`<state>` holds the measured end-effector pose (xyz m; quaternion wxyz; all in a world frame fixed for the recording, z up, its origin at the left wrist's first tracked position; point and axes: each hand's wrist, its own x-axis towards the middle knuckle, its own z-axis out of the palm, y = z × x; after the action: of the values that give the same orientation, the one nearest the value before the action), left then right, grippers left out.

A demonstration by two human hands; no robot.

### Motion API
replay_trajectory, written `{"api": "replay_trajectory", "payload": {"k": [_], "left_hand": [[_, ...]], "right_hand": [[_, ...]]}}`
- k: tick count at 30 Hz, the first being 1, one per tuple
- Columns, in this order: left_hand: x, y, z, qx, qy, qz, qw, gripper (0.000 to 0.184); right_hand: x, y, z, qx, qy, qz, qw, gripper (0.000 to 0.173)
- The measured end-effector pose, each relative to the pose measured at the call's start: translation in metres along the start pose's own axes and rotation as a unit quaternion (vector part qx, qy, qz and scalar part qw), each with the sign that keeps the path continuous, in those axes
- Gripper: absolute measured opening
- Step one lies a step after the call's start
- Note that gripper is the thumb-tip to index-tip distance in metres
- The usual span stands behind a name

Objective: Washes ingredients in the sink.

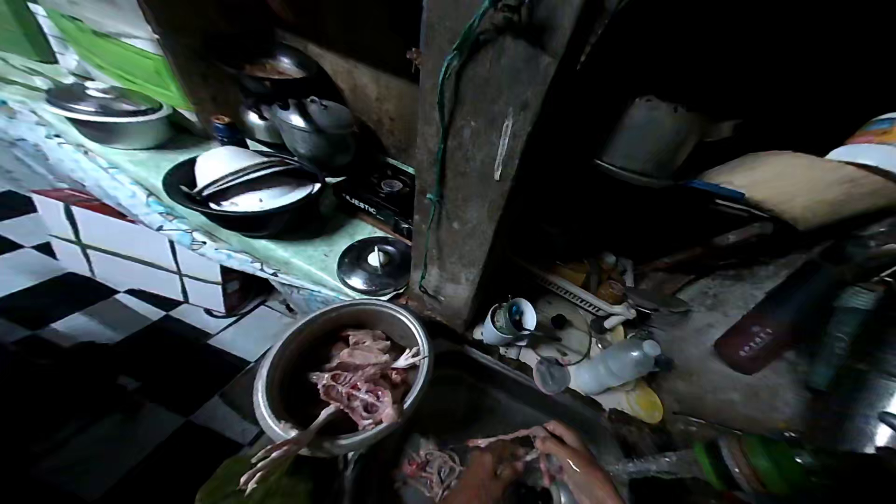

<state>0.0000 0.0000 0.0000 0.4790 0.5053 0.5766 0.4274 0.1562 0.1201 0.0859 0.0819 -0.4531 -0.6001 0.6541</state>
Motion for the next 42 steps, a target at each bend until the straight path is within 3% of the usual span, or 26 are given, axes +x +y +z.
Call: {"api": "replay_trajectory", "payload": {"k": [3,11,18,23,32,42], "left_hand": [[0.012,0.017,0.016,-0.027,0.004,0.016,1.0,0.041],[0.021,0.015,0.016,0.096,0.028,0.114,0.988,0.035],[0.006,0.002,-0.008,0.064,-0.042,0.13,0.989,0.038],[-0.016,-0.005,-0.028,0.021,-0.08,0.062,0.995,0.037],[-0.043,-0.045,-0.054,-0.008,-0.073,0.024,0.997,0.036],[-0.063,-0.09,-0.099,0.104,-0.068,-0.049,0.991,0.036]], "right_hand": [[0.0,-0.001,0.003,-0.044,0.003,0.011,0.999,0.024],[0.001,-0.013,0.002,-0.108,0.028,0.043,0.993,0.019],[0.003,-0.019,-0.015,-0.07,0.042,0.031,0.996,0.015],[0.003,-0.017,-0.021,-0.045,0.048,0.026,0.997,0.014],[0.002,-0.008,-0.042,-0.014,0.041,-0.002,0.999,0.013],[-0.004,-0.016,-0.039,-0.03,0.046,-0.042,0.998,0.015]]}}
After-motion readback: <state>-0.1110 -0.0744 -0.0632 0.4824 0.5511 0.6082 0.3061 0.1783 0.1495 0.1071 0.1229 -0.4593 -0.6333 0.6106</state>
